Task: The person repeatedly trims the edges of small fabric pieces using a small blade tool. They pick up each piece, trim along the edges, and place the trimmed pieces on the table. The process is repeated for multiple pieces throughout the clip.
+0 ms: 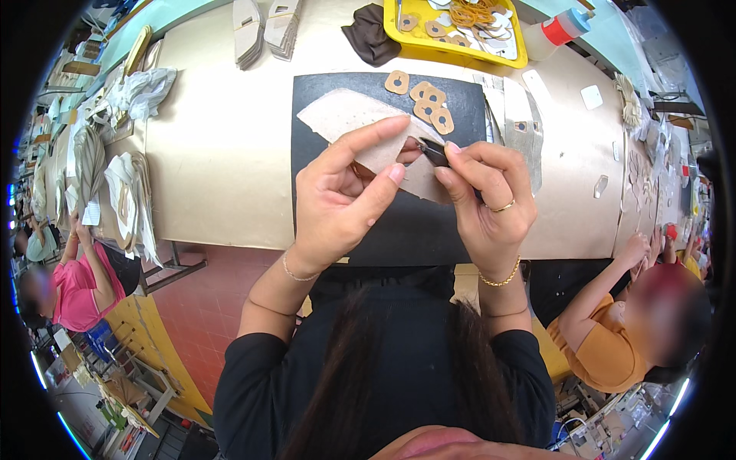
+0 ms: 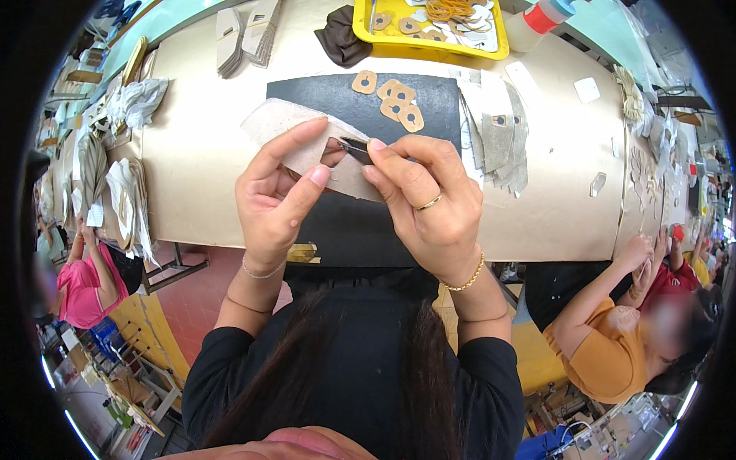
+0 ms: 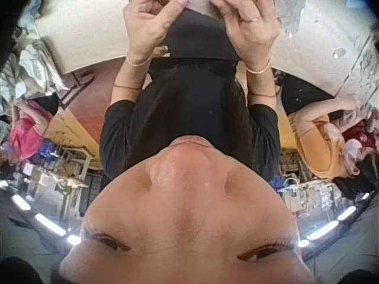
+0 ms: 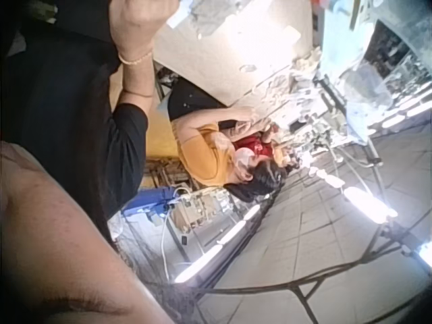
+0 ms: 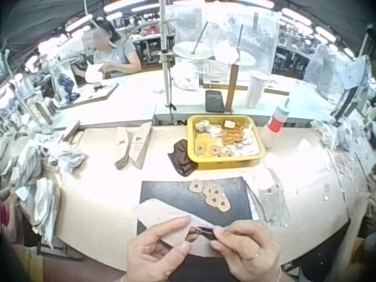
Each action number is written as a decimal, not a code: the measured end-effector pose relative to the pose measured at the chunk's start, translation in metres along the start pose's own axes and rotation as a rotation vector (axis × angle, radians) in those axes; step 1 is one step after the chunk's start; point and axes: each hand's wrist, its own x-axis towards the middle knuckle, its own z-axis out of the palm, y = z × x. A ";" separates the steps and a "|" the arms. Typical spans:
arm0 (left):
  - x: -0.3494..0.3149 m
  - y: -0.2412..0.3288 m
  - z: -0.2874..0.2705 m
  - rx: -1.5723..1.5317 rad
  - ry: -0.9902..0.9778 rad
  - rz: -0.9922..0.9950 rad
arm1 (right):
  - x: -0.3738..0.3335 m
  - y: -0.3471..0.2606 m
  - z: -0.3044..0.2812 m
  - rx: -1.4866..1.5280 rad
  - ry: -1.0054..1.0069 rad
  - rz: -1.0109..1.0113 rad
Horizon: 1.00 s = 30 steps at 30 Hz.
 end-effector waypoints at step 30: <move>0.002 -0.004 -0.001 0.055 -0.005 -0.012 | 0.004 0.008 0.004 0.015 -0.018 -0.055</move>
